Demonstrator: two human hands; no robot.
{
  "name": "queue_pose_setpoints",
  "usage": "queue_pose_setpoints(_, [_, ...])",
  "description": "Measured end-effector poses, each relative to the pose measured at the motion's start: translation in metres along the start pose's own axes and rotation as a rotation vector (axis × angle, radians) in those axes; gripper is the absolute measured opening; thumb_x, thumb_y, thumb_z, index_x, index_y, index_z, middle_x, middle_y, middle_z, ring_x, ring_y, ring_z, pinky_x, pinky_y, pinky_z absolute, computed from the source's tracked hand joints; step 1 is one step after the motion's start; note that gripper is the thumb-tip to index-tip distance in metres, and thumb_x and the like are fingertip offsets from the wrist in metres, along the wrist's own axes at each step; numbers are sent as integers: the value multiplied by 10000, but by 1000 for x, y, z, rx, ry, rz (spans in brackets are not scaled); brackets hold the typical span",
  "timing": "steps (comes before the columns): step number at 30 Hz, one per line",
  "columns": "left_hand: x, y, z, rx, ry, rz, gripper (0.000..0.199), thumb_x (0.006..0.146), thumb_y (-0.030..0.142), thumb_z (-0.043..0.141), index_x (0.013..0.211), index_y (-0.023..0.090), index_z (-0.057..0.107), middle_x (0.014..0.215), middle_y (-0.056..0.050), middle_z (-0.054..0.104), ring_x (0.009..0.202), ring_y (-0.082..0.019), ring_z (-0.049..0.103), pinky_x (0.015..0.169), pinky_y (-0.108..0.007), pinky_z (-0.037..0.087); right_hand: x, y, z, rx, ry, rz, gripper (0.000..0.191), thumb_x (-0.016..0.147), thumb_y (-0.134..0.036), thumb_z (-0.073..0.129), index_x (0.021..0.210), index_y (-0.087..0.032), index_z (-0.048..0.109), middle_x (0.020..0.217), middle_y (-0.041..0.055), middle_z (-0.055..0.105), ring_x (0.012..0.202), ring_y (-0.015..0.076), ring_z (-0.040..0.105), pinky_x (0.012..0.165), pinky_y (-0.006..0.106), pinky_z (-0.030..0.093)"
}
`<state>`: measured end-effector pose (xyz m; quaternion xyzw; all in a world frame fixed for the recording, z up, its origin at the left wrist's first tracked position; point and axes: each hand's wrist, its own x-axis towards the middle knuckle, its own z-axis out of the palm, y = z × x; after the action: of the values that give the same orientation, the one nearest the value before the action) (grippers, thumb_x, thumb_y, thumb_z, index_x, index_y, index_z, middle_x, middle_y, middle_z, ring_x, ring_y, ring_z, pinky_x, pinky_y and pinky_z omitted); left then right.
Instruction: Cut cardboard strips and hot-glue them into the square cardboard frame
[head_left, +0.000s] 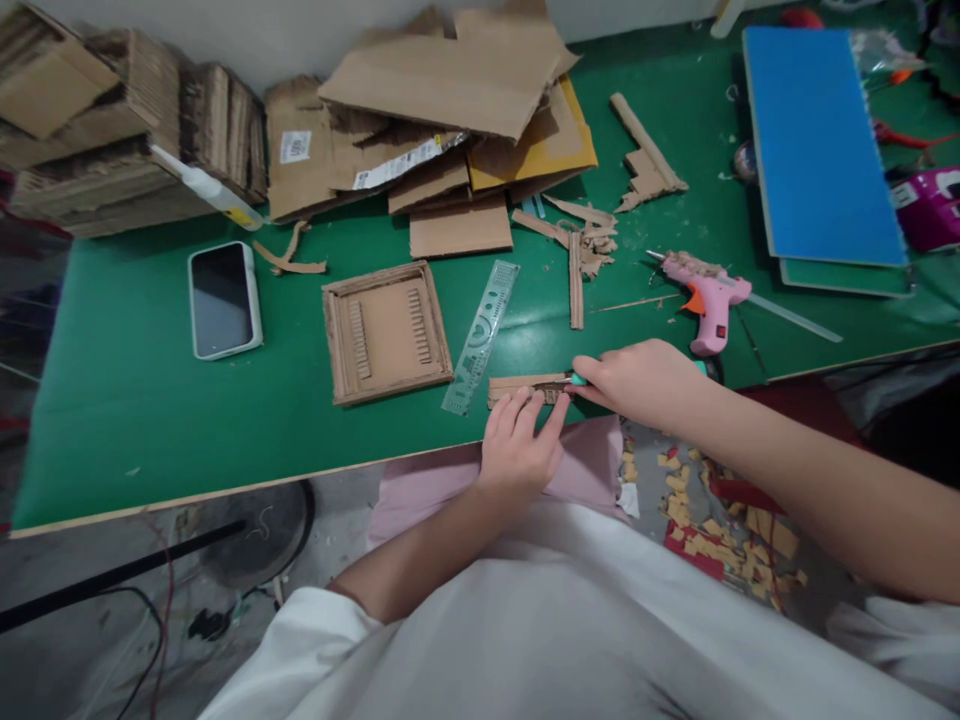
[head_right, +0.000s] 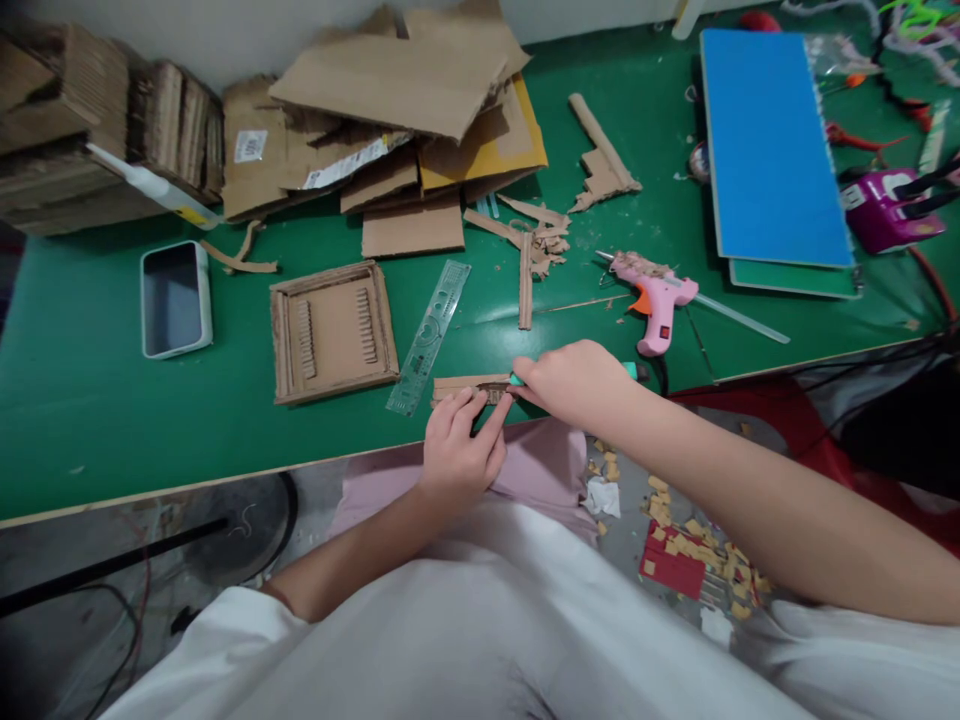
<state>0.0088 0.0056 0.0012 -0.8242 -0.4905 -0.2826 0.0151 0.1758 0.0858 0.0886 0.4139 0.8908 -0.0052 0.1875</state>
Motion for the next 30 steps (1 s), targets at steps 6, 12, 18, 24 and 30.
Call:
queue_pose_setpoints(6, [0,0,-1,-18,-29,-19,429,765,197,499,1190,213,552,1079,-112,576,1126,-248,462,987,-403,327,1,-5,-12,-4,-35,-1,318,892,-402,320,869,-161,525,613,72,623,548,196,599,466,237,159])
queue_pose_setpoints(12, [1,0,-2,2,-30,-10,418,766,196,496,1179,212,561,1071,-112,573,1122,-251,460,967,-400,344,4,-6,-18,-21,-37,-31,266,884,-333,358,824,-147,538,579,81,617,535,213,605,446,238,184])
queue_pose_setpoints(18, [3,0,-4,41,-33,3,408,756,203,507,1158,217,575,1060,-106,576,1098,-250,477,953,-393,355,6,-4,-16,-14,-33,-43,255,871,-333,383,817,-144,544,552,73,604,530,205,605,439,246,158])
queue_pose_setpoints(24, [2,-3,-6,56,-70,21,423,759,211,502,1179,234,555,1085,-104,565,1119,-252,459,958,-391,339,5,-2,-15,-11,-35,-47,271,872,-357,371,840,-154,549,569,73,609,544,204,605,447,248,156])
queue_pose_setpoints(30, [1,-3,-5,40,-74,21,420,765,212,494,1180,237,549,1087,-105,559,1124,-252,449,951,-393,341,6,-1,-18,5,-90,-38,281,873,-358,363,873,-153,555,590,81,618,528,185,583,467,246,196])
